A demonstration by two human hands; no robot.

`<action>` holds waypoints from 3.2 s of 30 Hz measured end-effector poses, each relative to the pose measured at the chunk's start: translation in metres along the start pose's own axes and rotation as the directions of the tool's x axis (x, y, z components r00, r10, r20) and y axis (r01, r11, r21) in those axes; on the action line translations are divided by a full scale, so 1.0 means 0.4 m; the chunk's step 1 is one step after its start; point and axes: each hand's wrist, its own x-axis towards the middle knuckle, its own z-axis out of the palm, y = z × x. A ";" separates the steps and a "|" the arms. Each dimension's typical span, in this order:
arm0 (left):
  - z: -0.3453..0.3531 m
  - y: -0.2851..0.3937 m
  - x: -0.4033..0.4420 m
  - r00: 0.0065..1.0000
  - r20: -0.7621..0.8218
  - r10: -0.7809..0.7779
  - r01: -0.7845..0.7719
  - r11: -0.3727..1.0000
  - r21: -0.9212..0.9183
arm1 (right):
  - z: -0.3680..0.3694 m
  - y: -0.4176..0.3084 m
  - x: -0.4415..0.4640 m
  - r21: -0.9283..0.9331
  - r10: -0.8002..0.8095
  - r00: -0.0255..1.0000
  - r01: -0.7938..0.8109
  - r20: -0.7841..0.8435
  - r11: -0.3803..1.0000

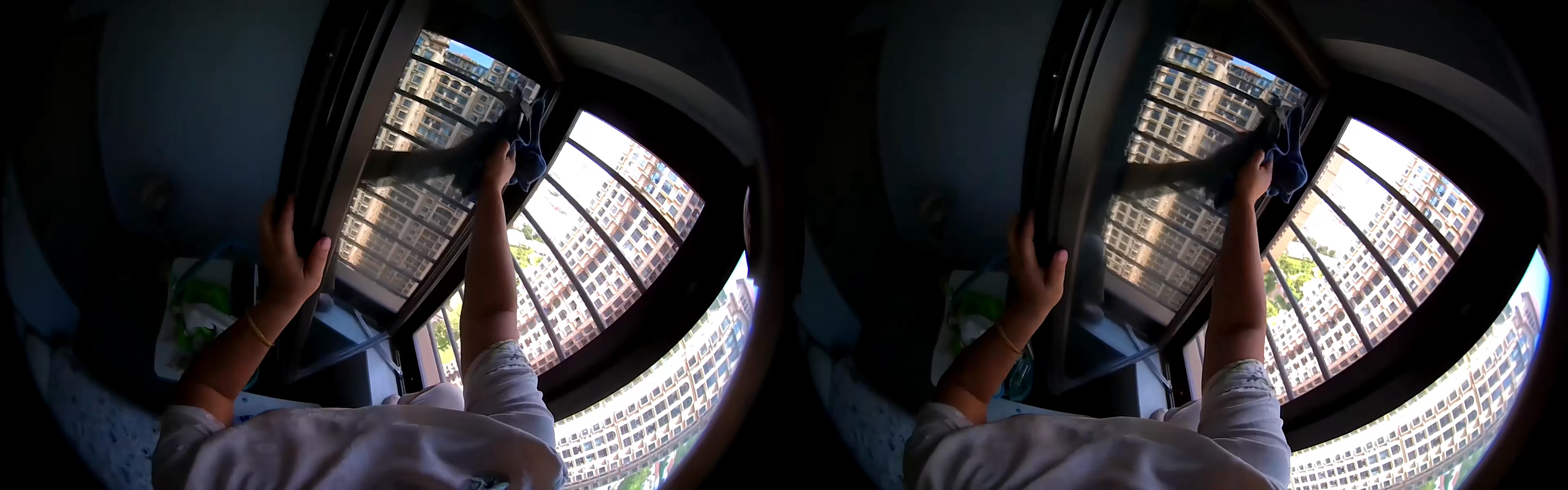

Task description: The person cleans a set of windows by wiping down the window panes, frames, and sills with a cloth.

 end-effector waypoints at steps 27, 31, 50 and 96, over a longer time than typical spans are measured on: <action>0.007 -0.016 -0.001 1.000 0.009 -0.021 0.022 0.997 -0.075 | 0.111 -0.658 -0.201 -0.021 -0.823 0.563 0.826 0.077 0.563; 0.024 -0.035 -0.020 0.999 0.001 -0.036 0.036 0.997 -0.071 | 0.088 -0.645 -0.099 0.152 -0.851 0.504 0.838 0.149 0.523; 0.009 -0.020 -0.019 1.000 -0.004 0.003 -0.003 1.000 -0.031 | 0.050 -0.022 0.486 -0.081 -0.283 0.957 0.287 0.062 0.954; 0.008 -0.013 -0.006 1.000 -0.023 0.020 -0.020 1.000 -0.022 | -0.011 0.032 -0.168 -0.003 0.171 0.984 -0.171 0.052 0.985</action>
